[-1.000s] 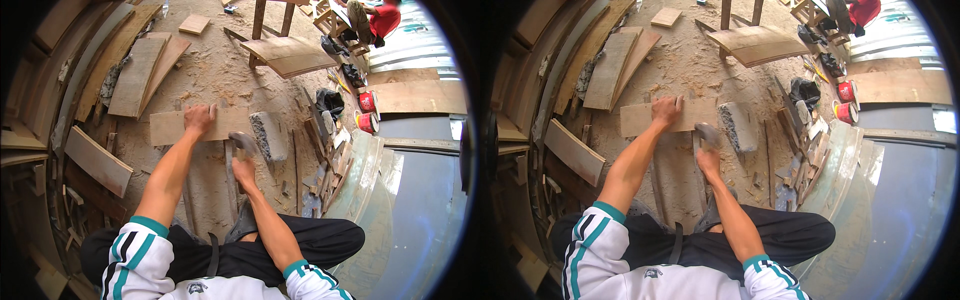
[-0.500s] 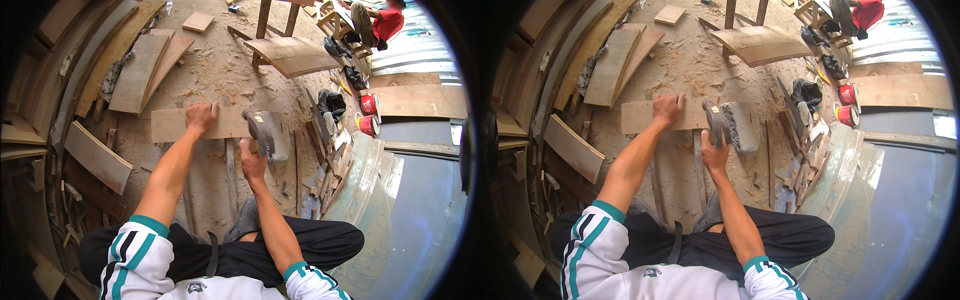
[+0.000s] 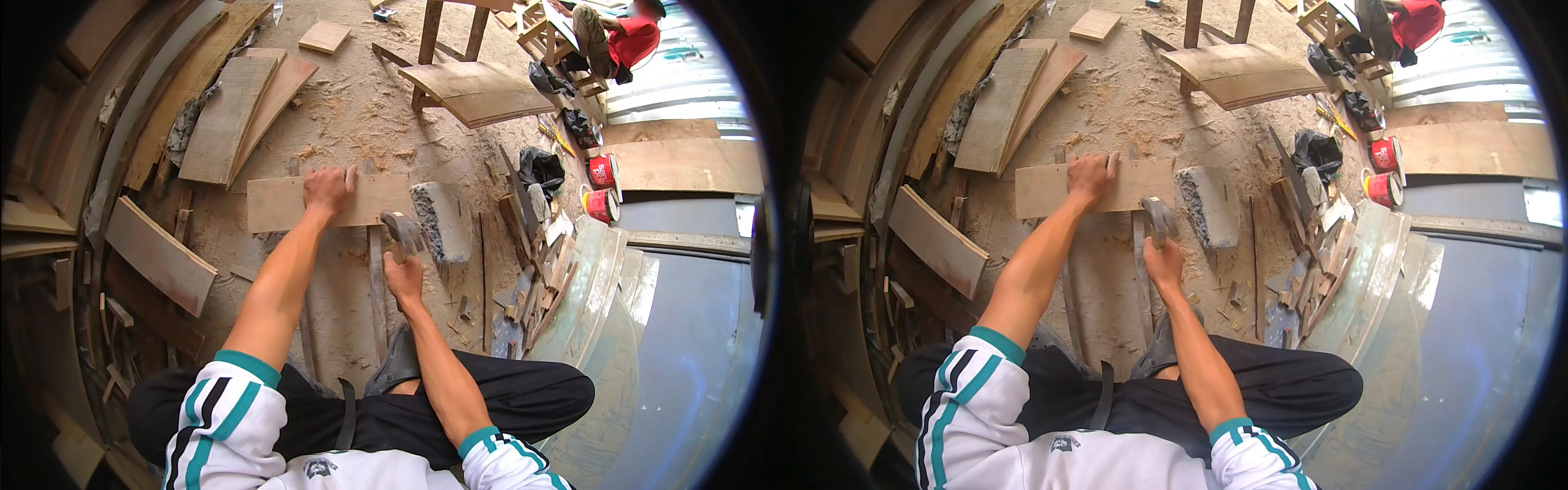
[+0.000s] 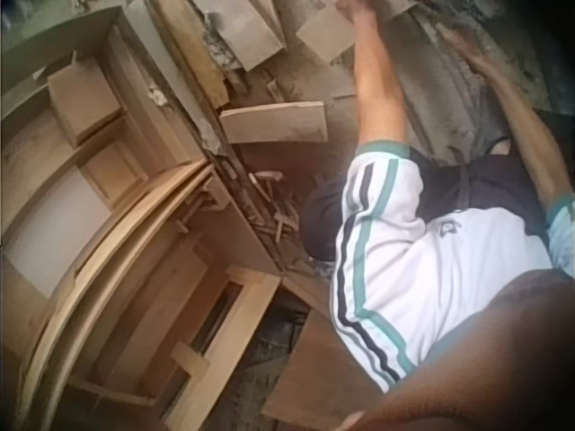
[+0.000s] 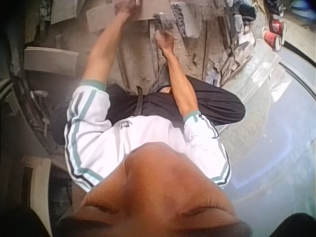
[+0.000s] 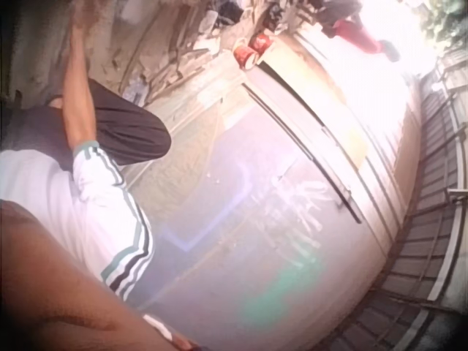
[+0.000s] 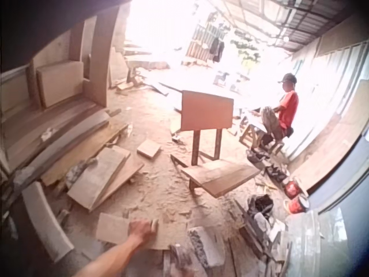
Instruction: The person sits on the floor and assembles a wooden chair by placing slats onto the frame and securing them with a hammer and nails. They repeatedly adjust the slats and hammer them into place.
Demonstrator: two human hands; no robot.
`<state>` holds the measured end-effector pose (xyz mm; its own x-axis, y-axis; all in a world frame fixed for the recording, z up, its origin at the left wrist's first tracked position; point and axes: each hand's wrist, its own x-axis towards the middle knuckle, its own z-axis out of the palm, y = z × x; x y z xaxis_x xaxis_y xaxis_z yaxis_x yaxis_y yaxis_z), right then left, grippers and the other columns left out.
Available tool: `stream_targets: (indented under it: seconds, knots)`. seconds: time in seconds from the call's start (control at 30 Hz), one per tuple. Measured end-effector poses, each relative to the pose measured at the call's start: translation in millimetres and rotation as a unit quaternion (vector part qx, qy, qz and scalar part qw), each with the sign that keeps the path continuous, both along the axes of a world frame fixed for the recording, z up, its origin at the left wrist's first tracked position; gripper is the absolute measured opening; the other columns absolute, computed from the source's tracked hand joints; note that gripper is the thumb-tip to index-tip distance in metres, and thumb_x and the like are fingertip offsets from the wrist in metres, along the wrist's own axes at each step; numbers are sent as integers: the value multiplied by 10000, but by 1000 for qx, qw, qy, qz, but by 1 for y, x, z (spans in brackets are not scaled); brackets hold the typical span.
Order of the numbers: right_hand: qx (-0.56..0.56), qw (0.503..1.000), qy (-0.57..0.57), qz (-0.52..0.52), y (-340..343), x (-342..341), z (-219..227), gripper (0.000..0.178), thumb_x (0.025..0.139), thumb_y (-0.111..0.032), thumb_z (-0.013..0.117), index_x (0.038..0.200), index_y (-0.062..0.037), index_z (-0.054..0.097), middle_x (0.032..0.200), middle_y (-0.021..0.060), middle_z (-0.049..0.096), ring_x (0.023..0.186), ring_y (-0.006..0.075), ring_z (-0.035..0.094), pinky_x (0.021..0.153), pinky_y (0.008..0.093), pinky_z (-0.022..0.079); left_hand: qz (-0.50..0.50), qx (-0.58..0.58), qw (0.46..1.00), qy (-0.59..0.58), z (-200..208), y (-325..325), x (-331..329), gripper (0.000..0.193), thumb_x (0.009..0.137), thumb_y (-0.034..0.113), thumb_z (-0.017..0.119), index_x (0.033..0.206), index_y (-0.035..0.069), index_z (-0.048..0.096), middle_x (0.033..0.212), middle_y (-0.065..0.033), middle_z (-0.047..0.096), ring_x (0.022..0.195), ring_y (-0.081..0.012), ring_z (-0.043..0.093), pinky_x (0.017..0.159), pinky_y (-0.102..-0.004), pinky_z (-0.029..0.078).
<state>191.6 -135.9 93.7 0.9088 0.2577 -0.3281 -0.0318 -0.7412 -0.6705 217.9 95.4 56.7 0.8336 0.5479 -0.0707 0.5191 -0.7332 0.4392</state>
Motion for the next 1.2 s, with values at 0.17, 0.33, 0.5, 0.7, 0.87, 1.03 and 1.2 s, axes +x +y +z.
stream_targets:
  seconds: [0.17, 0.33, 0.5, 0.7, 0.87, 1.03, 1.2]
  knots:
    - [84, 991, -102, -4, 23, 5, 31, 285, 871, -247, 638, 877, 38, 647, 777, 258, 658, 811, 406, 673, 682, 425, 501, -2, 5, 1000, -18, -3, 3, -1, 542, 997, 444, 396, 857, 58, 749, 866, -160, 714, 875, -302, 661, 906, -436, 381]
    - [65, 998, 5, -22, 13, 9, 5, 297, 862, -229, 609, 855, 66, 641, 758, 247, 663, 747, 340, 692, 671, 424, 500, -3, 13, 1000, -28, -10, 0, 0, 563, 998, 450, 392, 833, 43, 744, 857, -166, 713, 857, -302, 661, 895, -437, 385]
    - [-20, 999, 4, -27, 5, 18, -5, 294, 828, -235, 556, 763, 40, 635, 622, 187, 615, 616, 289, 649, 595, 410, 479, -2, 24, 999, -29, -13, -1, 0, 562, 997, 458, 385, 830, 61, 746, 863, -164, 715, 878, -303, 666, 898, -444, 387]
    - [6, 1000, 0, 18, 2, -6, -5, 300, 841, -243, 577, 823, 48, 647, 803, 282, 648, 839, 440, 660, 735, 458, 497, 1, 1, 1000, -5, -4, 0, 2, 554, 997, 455, 385, 841, 68, 749, 865, -155, 717, 890, -303, 667, 906, -449, 388]
    - [93, 990, -101, 7, 33, 6, 38, 242, 879, -213, 590, 855, 19, 655, 793, 244, 653, 806, 419, 653, 683, 440, 486, 5, -2, 1000, -3, -4, 2, -3, 544, 996, 445, 396, 847, 60, 750, 867, -158, 717, 891, -309, 665, 917, -453, 386]
    - [31, 994, -108, 8, 9, 1, -12, 210, 884, -173, 563, 857, 19, 644, 775, 228, 647, 775, 413, 653, 655, 445, 482, 3, 6, 1000, -22, -4, -5, 2, 546, 996, 444, 405, 828, 54, 747, 851, -180, 709, 863, -320, 665, 914, -451, 389]
    - [-1, 999, -38, -26, 4, 7, -1, 264, 831, -219, 589, 773, 36, 626, 608, 175, 609, 616, 298, 637, 608, 431, 475, 8, 3, 1000, -7, -5, 5, 6, 545, 997, 448, 399, 860, 53, 750, 872, -181, 712, 883, -318, 667, 929, -462, 391]
